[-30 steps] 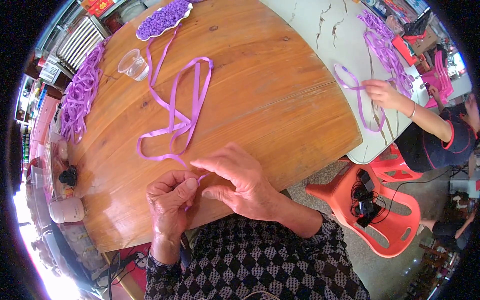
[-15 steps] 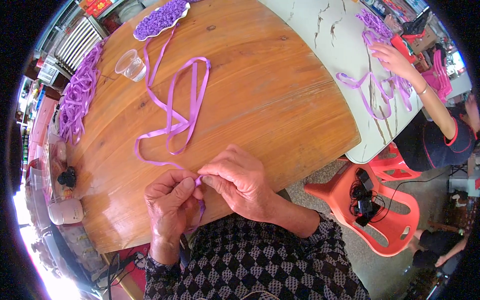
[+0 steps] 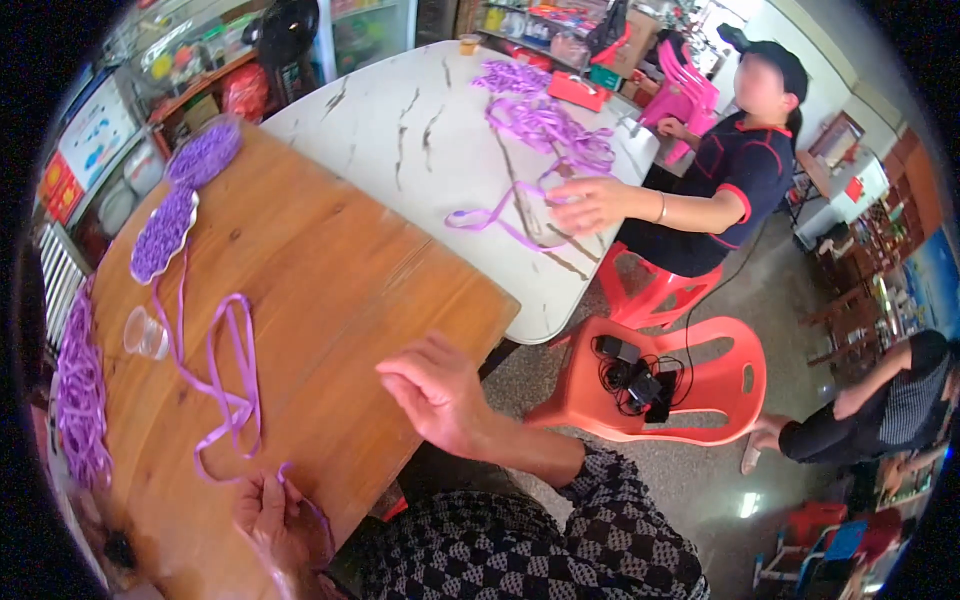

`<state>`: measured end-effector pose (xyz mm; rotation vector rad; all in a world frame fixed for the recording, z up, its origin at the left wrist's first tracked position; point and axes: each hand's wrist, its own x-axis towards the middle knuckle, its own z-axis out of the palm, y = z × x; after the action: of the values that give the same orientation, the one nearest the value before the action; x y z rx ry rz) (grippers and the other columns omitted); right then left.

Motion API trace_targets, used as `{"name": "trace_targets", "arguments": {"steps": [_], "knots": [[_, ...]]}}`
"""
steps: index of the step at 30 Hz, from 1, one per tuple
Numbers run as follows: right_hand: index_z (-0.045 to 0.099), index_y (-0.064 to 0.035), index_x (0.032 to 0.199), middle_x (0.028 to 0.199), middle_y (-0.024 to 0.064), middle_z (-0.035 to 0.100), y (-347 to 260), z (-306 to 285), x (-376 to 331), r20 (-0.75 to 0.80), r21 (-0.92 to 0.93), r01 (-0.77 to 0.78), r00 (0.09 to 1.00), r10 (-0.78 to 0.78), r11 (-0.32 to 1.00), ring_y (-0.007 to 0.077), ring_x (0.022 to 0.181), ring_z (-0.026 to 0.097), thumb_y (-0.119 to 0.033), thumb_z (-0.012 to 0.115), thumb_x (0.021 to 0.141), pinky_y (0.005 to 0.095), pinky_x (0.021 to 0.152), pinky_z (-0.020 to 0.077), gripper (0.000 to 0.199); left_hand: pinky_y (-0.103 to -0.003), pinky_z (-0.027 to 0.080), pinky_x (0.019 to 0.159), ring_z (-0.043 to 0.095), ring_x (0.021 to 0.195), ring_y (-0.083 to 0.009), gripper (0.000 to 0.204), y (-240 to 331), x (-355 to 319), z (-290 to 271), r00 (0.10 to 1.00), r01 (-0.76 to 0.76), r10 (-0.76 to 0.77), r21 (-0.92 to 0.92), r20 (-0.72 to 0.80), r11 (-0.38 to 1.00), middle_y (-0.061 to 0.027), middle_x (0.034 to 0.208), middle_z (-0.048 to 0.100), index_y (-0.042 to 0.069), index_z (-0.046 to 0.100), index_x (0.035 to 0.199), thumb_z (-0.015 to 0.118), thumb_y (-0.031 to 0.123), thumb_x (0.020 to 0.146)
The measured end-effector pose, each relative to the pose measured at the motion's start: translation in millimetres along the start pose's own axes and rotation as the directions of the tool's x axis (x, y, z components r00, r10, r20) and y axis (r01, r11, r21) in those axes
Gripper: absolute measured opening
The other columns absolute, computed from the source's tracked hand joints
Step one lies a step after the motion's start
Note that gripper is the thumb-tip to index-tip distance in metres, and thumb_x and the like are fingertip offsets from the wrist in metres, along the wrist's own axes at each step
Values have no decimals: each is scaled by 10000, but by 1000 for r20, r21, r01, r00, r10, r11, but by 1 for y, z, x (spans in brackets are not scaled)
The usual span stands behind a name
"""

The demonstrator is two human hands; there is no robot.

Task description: Folding and assembling decorative purple ribbon items at a table.

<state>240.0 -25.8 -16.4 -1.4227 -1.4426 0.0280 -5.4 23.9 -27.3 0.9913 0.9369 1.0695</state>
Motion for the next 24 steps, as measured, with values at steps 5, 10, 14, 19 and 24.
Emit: {"name": "trace_targets", "arguments": {"steps": [5,10,14,19,24], "knots": [[592,-21,886,775,115,591,77,-74,13,-162,-572,-56,986,-46,819,295,720,571,-80,656,720,390,613,446,188,-187,359,519,447,554,-65,138,7,-1,-4,995,-76,68,120,68,990,-39,654,544,-10,529,795,548,107,866],[545,-40,1022,904,130,594,164,-123,27,-204,-785,-322,941,270,529,345,808,585,-192,679,693,419,667,469,386,-167,333,473,431,504,-78,106,6,-2,6,997,61,-57,93,-45,994,-7,596,494,13,568,778,568,87,854],[535,-10,1025,903,179,556,204,-131,43,-247,-813,-393,901,357,430,323,779,596,-251,675,671,397,655,505,450,-170,339,465,429,497,-79,106,2,-1,4,998,45,-41,71,-55,996,-10,590,492,17,563,764,567,76,852],[560,10,902,853,213,610,254,-149,63,-147,-790,-351,904,402,503,373,791,592,-204,621,692,434,676,468,306,-175,361,452,453,493,-86,85,-4,-1,3,996,31,-25,67,-83,997,-35,597,517,15,559,764,562,43,844],[589,29,740,744,236,600,268,-153,74,-137,-821,-341,896,423,457,391,743,595,-96,528,674,447,680,463,154,-172,375,476,468,513,-98,87,7,-5,15,988,133,-128,57,-85,990,-45,626,530,18,544,757,556,29,843]]}}
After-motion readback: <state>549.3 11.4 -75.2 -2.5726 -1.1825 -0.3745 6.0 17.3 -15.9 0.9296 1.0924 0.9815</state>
